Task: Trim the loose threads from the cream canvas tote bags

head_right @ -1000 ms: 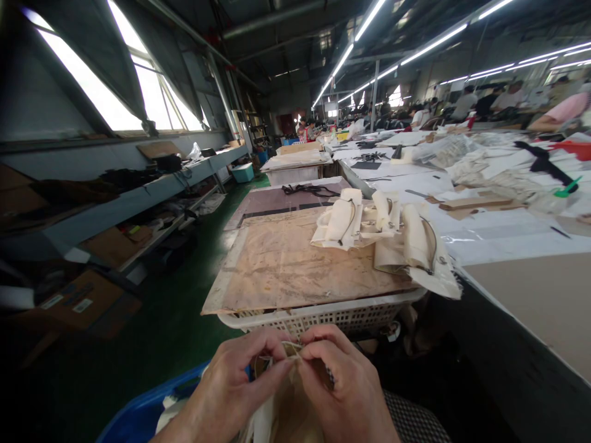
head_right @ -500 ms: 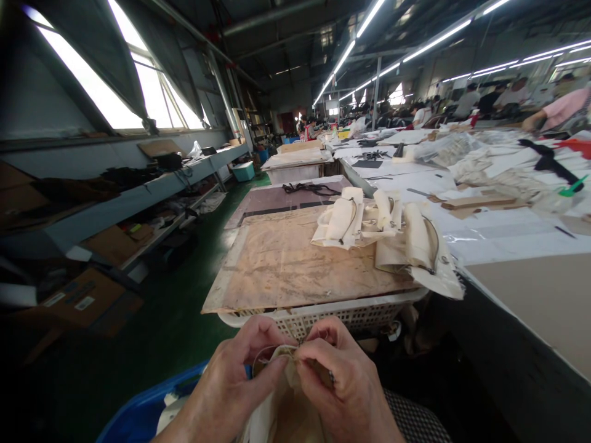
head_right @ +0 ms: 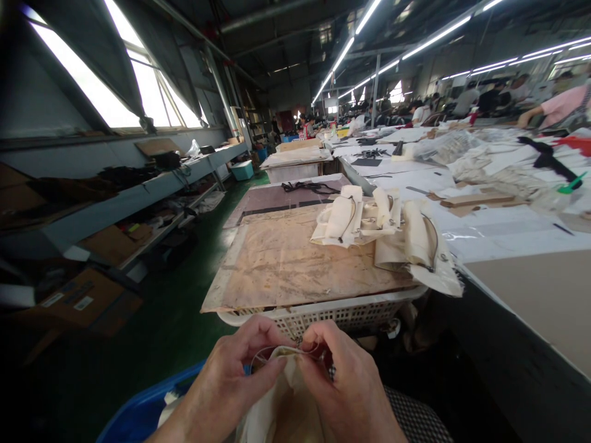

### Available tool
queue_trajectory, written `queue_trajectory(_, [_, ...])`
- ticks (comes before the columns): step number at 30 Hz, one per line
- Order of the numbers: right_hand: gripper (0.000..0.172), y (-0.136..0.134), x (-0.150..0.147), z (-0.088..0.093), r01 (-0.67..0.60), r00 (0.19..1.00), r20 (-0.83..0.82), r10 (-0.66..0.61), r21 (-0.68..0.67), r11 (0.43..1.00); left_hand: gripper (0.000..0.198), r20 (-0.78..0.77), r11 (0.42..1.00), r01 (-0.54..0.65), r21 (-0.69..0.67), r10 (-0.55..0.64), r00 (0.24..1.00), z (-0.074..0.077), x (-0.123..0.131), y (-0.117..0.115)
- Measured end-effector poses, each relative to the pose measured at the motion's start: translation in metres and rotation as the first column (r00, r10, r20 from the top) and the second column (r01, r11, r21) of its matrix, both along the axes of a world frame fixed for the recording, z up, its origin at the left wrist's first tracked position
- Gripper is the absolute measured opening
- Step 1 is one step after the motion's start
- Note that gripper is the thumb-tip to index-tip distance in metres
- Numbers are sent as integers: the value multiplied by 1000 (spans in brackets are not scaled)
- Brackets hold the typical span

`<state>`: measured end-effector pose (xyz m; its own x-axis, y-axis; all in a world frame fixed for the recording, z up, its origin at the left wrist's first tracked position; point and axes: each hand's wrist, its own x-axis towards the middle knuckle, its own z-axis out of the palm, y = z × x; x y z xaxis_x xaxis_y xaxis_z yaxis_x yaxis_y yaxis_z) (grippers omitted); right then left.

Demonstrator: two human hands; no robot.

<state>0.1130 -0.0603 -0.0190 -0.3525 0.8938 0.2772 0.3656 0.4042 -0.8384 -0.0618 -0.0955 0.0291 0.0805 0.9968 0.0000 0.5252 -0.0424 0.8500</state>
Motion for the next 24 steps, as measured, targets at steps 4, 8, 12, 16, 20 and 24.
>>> queue_trajectory(4, [6,1,2,1,-22,1000,11,22,-39,999,7,-45,999,22,23,-21,999,-2,-3,1])
queue_trajectory(8, [7,4,4,3,-95,995,17,96,-84,992,11,-24,1000,21,15,-20,1000,-4,-4,2])
queue_trajectory(12, [14,9,8,7,-203,979,-22,205,-258,945,13,-39,999,29,30,-28,999,-3,-3,1])
queue_trajectory(16, [26,10,11,5,-234,972,-59,228,-348,908,15,-105,996,50,78,-42,994,-3,-3,0])
queue_trajectory(20, [35,7,12,4,-240,971,-99,219,-359,902,16,-149,994,53,93,-39,988,-4,-2,0])
queue_trajectory(24, [32,5,14,10,-264,965,-87,249,-325,908,15,-167,994,46,97,-30,986,-4,-2,1])
